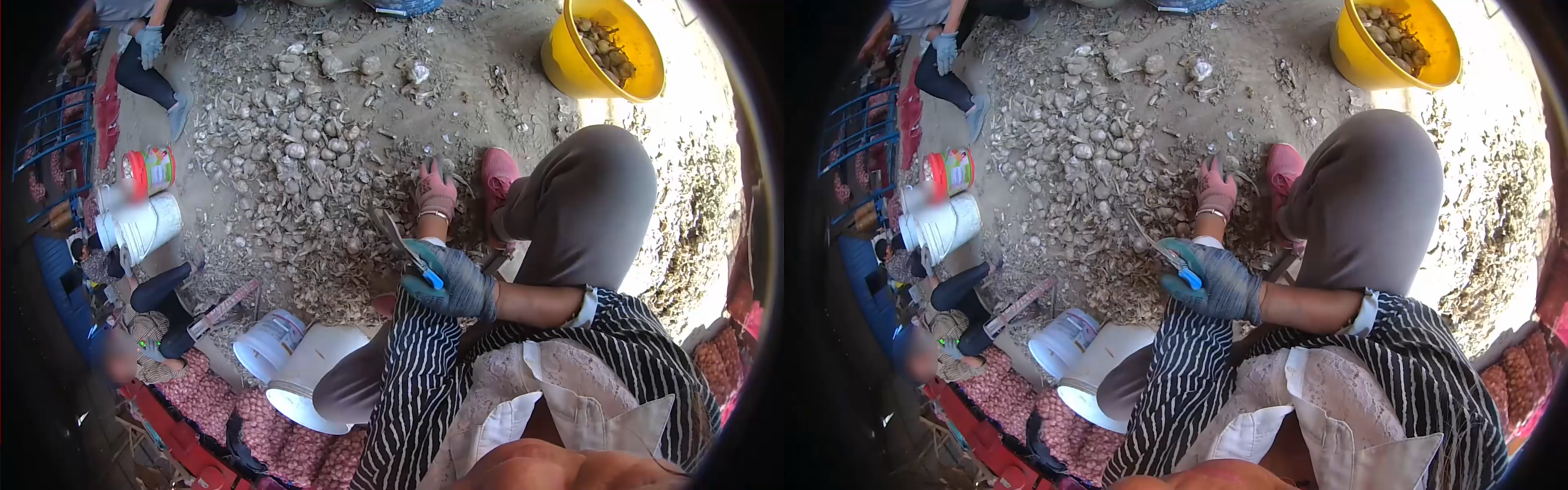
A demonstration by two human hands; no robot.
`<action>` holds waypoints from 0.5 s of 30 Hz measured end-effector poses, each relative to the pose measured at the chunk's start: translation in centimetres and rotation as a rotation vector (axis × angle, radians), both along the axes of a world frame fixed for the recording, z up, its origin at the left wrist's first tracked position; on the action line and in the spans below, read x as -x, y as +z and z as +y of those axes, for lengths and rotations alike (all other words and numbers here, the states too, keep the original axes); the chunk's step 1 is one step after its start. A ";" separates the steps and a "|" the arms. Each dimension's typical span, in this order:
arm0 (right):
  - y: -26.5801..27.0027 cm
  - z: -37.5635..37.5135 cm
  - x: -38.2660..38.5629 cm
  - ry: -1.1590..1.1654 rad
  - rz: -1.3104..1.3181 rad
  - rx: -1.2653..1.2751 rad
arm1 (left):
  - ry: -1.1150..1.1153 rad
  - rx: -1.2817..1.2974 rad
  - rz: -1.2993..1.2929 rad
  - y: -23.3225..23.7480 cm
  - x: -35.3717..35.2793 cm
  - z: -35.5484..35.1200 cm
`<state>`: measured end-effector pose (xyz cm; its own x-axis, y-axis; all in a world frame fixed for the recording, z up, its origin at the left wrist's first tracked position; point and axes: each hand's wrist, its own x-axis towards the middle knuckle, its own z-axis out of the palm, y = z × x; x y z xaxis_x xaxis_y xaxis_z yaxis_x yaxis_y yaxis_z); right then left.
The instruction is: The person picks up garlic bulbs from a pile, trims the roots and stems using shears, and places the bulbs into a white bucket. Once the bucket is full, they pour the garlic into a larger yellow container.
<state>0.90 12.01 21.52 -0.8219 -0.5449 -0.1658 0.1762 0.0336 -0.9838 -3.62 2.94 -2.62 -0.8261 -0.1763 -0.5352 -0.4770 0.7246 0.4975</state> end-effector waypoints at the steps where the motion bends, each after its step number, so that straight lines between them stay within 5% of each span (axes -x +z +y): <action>1: -0.3 -0.2 0.7 -0.067 0.028 0.069 | -0.133 0.079 0.044 -0.7 1.0 0.2; 2: 0.0 -0.1 0.7 -0.012 -0.023 -0.001 | -0.516 0.325 -0.094 0.1 1.8 0.6; 5: 0.1 -0.9 1.3 -0.079 0.049 -0.068 | -0.562 0.314 -0.190 2.5 3.3 0.7; 15: -3.1 -2.9 -1.7 -0.089 -0.064 -0.047 | 0.271 0.081 0.206 3.7 -6.0 -6.1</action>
<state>2.58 9.09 18.40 -0.8535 -0.4608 -0.2433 0.2433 0.0607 -0.9681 2.37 -3.15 1.12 -0.8327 -0.4393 -0.3372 -0.5530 0.6260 0.5499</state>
